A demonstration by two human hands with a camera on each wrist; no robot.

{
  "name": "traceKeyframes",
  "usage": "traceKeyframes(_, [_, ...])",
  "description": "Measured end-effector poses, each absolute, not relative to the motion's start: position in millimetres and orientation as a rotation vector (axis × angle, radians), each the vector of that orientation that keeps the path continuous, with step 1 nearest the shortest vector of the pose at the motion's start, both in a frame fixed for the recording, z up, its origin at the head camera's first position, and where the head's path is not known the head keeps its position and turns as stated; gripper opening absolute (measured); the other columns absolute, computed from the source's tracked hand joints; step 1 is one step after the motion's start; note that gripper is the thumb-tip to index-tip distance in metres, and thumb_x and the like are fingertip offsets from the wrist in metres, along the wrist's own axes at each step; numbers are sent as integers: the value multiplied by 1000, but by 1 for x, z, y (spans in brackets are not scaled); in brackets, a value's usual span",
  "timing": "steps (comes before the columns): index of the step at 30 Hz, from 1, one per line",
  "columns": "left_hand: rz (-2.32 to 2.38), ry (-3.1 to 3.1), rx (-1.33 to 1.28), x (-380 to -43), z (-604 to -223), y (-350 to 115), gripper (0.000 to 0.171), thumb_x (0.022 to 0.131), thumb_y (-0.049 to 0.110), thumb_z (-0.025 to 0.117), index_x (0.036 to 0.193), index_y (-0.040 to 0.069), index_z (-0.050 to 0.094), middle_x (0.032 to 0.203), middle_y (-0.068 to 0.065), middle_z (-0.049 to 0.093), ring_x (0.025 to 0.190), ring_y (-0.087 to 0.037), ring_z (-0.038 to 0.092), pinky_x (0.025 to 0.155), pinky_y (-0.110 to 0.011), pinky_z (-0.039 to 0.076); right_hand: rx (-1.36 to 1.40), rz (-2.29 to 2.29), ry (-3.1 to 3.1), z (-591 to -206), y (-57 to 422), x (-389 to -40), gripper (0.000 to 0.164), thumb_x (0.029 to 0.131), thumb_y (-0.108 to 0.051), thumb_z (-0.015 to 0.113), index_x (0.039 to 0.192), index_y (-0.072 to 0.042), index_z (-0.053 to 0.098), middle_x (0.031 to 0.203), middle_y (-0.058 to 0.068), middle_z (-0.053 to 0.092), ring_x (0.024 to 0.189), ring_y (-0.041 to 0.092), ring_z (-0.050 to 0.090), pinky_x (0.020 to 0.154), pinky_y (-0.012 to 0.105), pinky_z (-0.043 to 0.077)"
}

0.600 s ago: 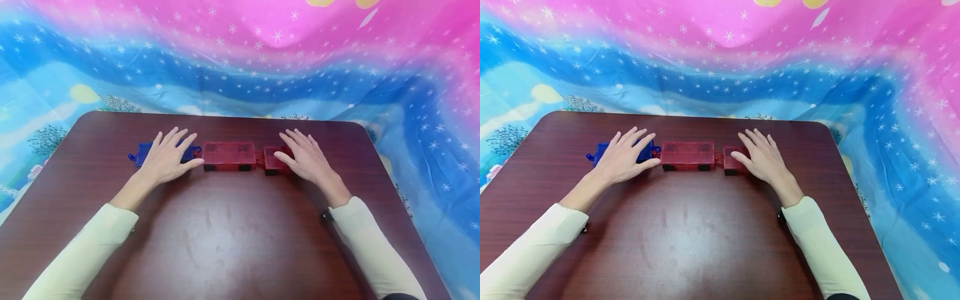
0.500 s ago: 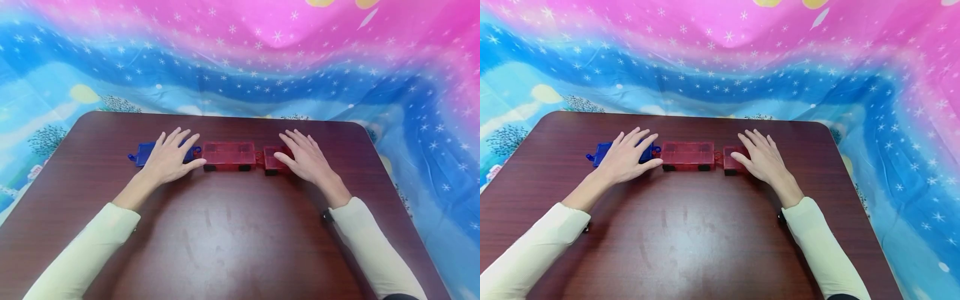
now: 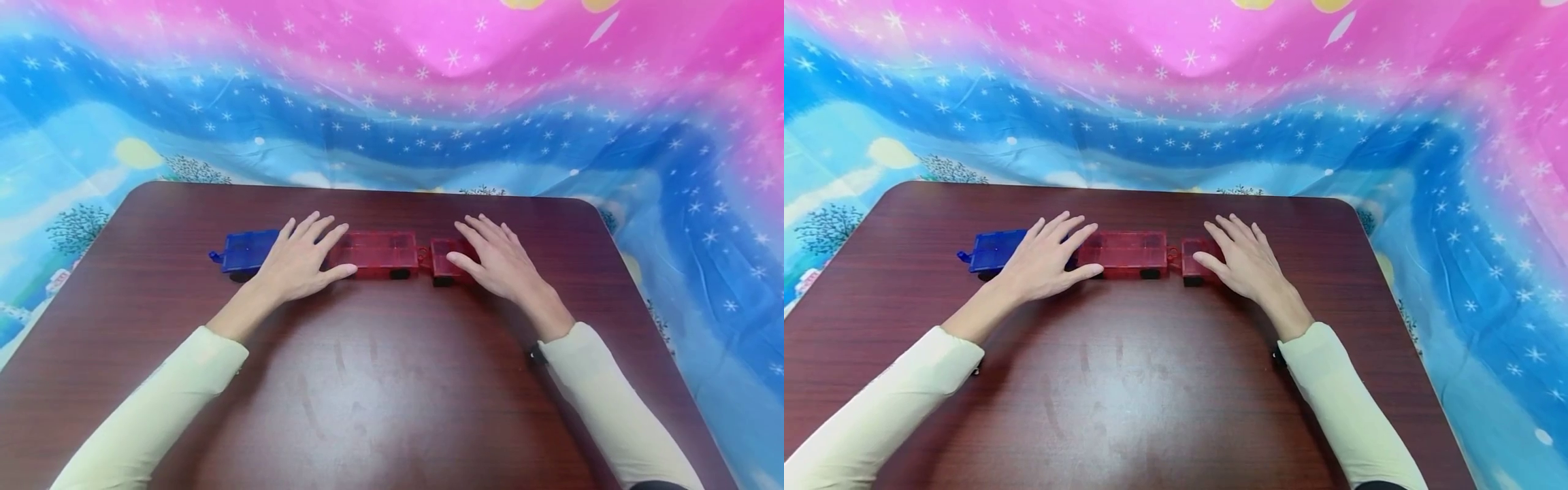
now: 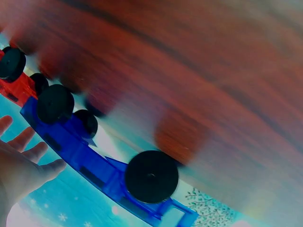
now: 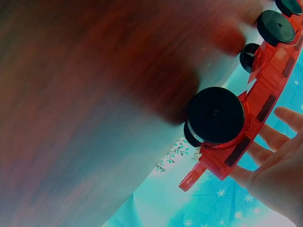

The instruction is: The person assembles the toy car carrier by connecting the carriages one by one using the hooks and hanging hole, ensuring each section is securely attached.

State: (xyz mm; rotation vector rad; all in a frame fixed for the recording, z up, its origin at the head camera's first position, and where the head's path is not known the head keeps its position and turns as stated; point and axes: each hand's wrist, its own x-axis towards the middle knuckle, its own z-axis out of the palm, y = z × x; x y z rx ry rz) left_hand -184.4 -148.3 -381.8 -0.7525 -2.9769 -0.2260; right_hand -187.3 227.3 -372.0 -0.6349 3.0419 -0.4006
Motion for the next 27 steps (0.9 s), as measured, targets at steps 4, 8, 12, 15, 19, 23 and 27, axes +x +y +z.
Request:
traceKeyframes(4, [-215, -2985, -770, -184, -382, -141, 88, 92, 76, 47, 159, 21, 37, 162, -13, 33, 153, -36, 17, 120, -61, 9, -649, -375, 3037, -372, 226, -188, 81, 98, -66, 47, 159, -14, 36, 164, 16, 29, 153, 35, 16, 120, 60, 9])
traceKeyframes(8, [-202, -2982, -785, -184, -381, -137, 87, 92, 74, 49, 159, 20, 37, 162, -13, 33, 153, -36, 17, 120, -61, 11, -655, -344, 3047, -373, 226, -188, 80, 99, -66, 47, 159, -14, 37, 163, 15, 30, 153, 34, 17, 120, 60, 10])
traceKeyframes(12, [-181, -2982, -805, -184, -383, -135, 87, 92, 74, 48, 159, 20, 37, 162, -13, 33, 153, -36, 18, 120, -61, 12, -666, -302, 3041, -374, 225, -187, 80, 99, -65, 48, 159, -14, 37, 163, 16, 30, 153, 35, 17, 120, 60, 10])
traceKeyframes(15, [-183, -2977, -820, -185, -384, -133, 87, 93, 74, 48, 159, 20, 37, 162, -14, 33, 153, -36, 18, 120, -61, 11, -674, -262, 3035, -374, 225, -187, 80, 99, -65, 48, 159, -15, 36, 164, 15, 29, 153, 35, 17, 120, 60, 9])
traceKeyframes(19, [-172, -2969, -841, -186, -386, -130, 87, 93, 75, 46, 159, 20, 37, 161, -14, 34, 152, -36, 18, 120, -61, 10, -678, -236, 3028, -377, 225, -187, 80, 98, -66, 48, 159, -15, 36, 164, 15, 29, 153, 34, 16, 121, 59, 8])
traceKeyframes(23, [-153, -2963, -855, -189, -386, -126, 87, 93, 75, 46, 159, 20, 38, 161, -14, 34, 152, -36, 19, 120, -61, 11, -688, -224, 3020, -377, 224, -187, 82, 97, -67, 48, 160, -15, 35, 164, 15, 28, 153, 35, 16, 121, 60, 8])
traceKeyframes(27, [-134, -2968, -871, -191, -387, -120, 87, 93, 76, 45, 159, 21, 36, 162, -13, 33, 153, -35, 18, 120, -61, 12, -691, -214, 3017, -378, 222, -188, 82, 97, -66, 51, 160, -15, 35, 164, 15, 29, 153, 35, 16, 121, 60, 8])
